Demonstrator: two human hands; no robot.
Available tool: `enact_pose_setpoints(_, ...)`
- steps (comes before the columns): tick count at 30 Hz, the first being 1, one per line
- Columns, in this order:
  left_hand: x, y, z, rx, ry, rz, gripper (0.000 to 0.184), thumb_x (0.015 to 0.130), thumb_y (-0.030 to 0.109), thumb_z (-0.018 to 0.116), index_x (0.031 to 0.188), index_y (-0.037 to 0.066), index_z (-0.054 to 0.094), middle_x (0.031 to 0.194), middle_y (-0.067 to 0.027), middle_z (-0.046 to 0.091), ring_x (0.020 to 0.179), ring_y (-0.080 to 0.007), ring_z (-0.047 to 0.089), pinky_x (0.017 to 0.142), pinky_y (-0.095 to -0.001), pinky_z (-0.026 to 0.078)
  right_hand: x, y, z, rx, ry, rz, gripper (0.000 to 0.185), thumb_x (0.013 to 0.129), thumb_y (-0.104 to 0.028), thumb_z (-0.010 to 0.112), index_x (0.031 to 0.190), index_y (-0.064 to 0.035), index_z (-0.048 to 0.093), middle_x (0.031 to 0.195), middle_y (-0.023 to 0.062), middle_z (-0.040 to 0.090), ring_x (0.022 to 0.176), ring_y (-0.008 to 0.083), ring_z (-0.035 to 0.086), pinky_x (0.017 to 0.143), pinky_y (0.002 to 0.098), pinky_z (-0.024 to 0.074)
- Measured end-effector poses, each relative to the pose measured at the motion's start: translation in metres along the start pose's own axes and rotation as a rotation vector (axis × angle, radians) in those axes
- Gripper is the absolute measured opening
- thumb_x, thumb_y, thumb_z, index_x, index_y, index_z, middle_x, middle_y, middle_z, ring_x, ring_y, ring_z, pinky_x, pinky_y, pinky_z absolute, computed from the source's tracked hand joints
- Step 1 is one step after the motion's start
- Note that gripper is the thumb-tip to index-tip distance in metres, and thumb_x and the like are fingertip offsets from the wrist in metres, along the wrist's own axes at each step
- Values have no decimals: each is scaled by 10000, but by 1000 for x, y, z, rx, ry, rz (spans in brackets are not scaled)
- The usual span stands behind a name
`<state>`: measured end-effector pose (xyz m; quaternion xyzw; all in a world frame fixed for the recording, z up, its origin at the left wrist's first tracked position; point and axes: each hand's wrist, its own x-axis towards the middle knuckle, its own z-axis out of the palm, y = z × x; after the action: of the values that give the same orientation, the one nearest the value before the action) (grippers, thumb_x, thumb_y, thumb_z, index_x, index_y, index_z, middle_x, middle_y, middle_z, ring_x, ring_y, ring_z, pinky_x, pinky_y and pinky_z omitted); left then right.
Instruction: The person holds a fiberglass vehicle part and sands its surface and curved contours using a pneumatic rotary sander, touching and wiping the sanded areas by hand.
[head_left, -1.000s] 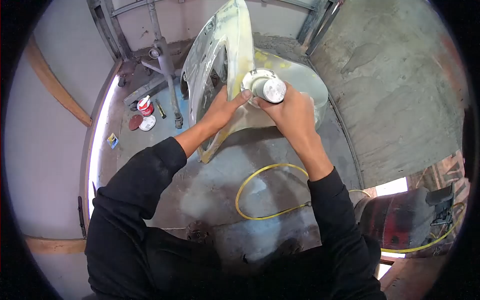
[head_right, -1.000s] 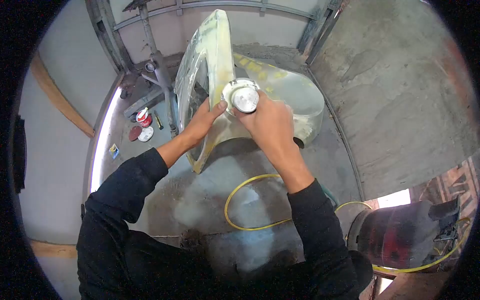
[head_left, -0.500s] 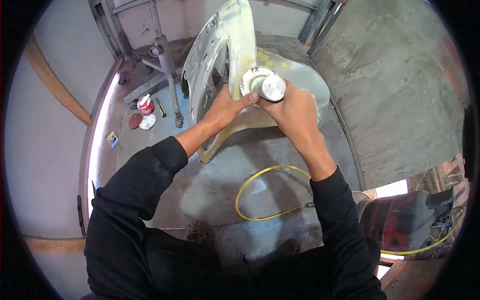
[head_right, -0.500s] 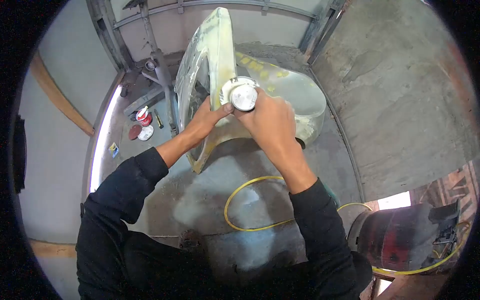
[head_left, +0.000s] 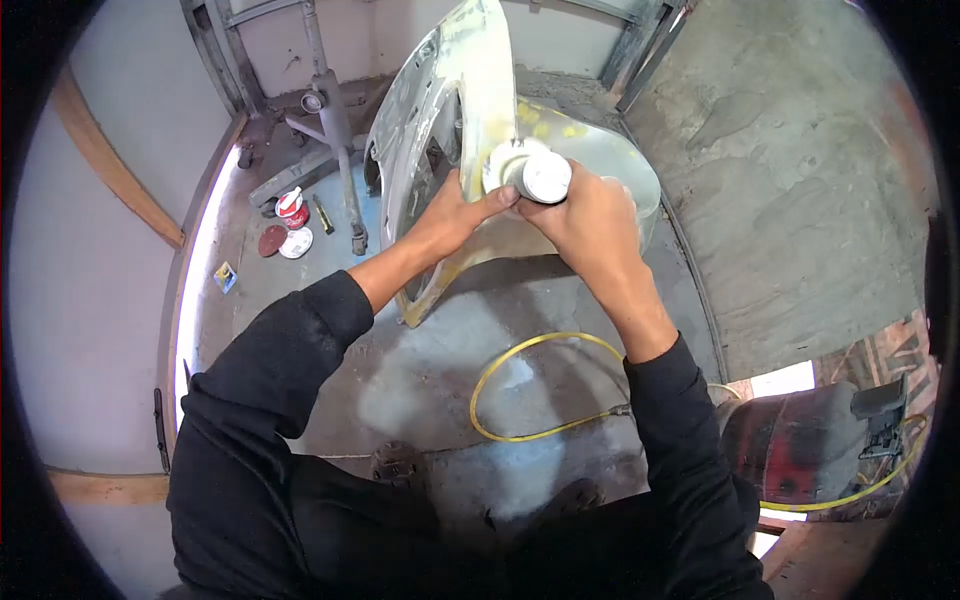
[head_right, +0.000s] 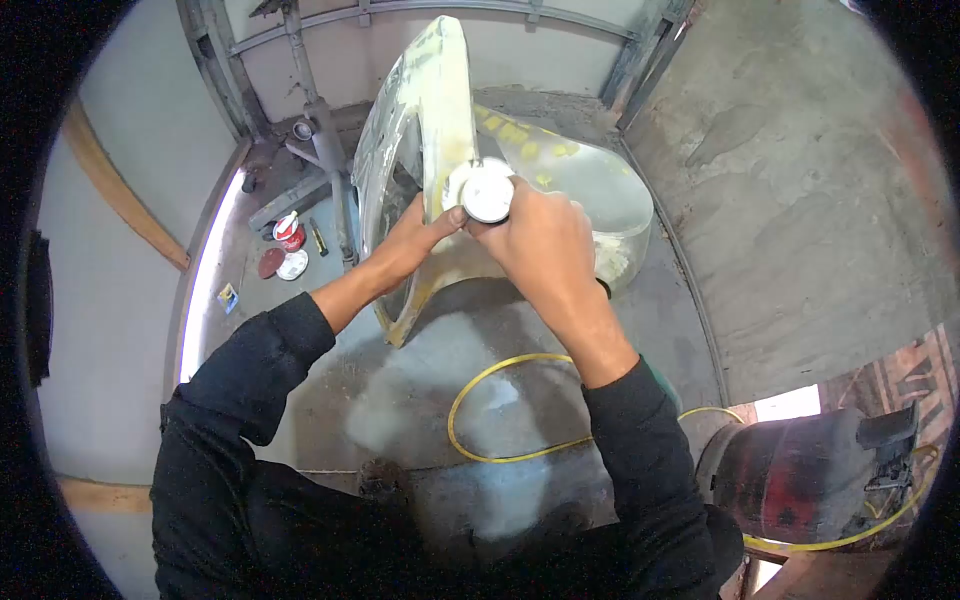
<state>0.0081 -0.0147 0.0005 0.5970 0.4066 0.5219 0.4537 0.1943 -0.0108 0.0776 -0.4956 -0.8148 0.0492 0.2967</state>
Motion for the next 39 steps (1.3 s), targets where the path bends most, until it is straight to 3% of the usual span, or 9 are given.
enact_pose_setpoints(1, -1, 0, 2, -29, 47, 40, 782, 941, 602, 723, 1423, 3, 579, 1341, -138, 660, 1255, -236, 604, 1102, -394, 444, 1, -1, 1, 3, 14, -10, 489, 799, -389, 850, 1091, -6, 762, 852, 232, 747, 827, 416, 739, 730, 488, 580)
enact_pose_setpoints(4, -3, 1, 4, -1, 88, 17, 801, 953, 634, 686, 1439, 7, 572, 1363, -148, 649, 1275, -243, 594, 1117, -398, 431, 4, 0, 3, -2, 56, -40, 484, 800, -399, 846, 1077, -11, 761, 829, 232, 741, 809, 420, 735, 724, 493, 578)
enact_pose_setpoints(10, 4, -8, 0, 57, 68, -4, 791, 919, 605, 748, 1424, 18, 585, 1351, -143, 657, 1263, -243, 604, 1098, -390, 448, 0, 9, 2, 6, 43, -63, 485, 794, -434, 838, 1017, -10, 758, 778, 228, 731, 768, 428, 729, 698, 504, 574)
enact_pose_setpoints(16, 6, -2, -8, 117, -103, -92, 918, 946, 662, 678, 1543, 7, 438, 1492, -149, 543, 1392, -250, 493, 1174, -399, 368, 0, 12, 2, 2, 26, -56, 491, 797, -459, 835, 981, -10, 759, 770, 227, 728, 776, 432, 728, 702, 512, 572)
enact_pose_setpoints(19, 4, -6, 1, 13, 80, -15, 823, 905, 643, 743, 1414, 14, 596, 1313, -144, 676, 1238, -239, 611, 1086, -391, 456, 5, 11, 7, 23, 76, -72, 515, 790, -483, 839, 982, -11, 760, 772, 228, 728, 774, 435, 727, 698, 516, 570)
enact_pose_setpoints(24, 3, -5, 0, 65, 50, -13, 850, 924, 680, 691, 1428, 5, 578, 1339, -156, 659, 1257, -251, 596, 1103, -396, 440, 4, 12, 6, 10, 46, -80, 537, 789, -505, 838, 983, -11, 757, 793, 236, 730, 783, 442, 725, 699, 522, 567)
enact_pose_setpoints(32, 0, -3, -1, 65, 79, -55, 895, 986, 713, 559, 1493, -24, 515, 1402, -211, 612, 1316, -283, 557, 1144, -407, 398, 5, 11, 3, 59, 20, -17, 484, 758, -427, 861, 988, -11, 768, 834, 241, 739, 836, 428, 733, 738, 505, 568)
enact_pose_setpoints(36, 7, -13, -8, 50, 115, -195, 952, 960, 725, 572, 1470, -78, 519, 1388, -250, 619, 1303, -317, 582, 1134, -398, 412, 3, 21, -12, 146, -44, 50, 455, 747, -376, 873, 1002, -12, 776, 900, 233, 756, 861, 412, 741, 747, 482, 569)
enact_pose_setpoints(39, 15, -18, -9, 187, 241, -293, 969, 910, 716, 636, 1405, -114, 571, 1310, -279, 668, 1231, -353, 648, 1082, -402, 461, 3, 32, -26, 252, 71, 98, 440, 745, -354, 880, 1016, -19, 787, 914, 224, 763, 870, 387, 751, 760, 449, 570)
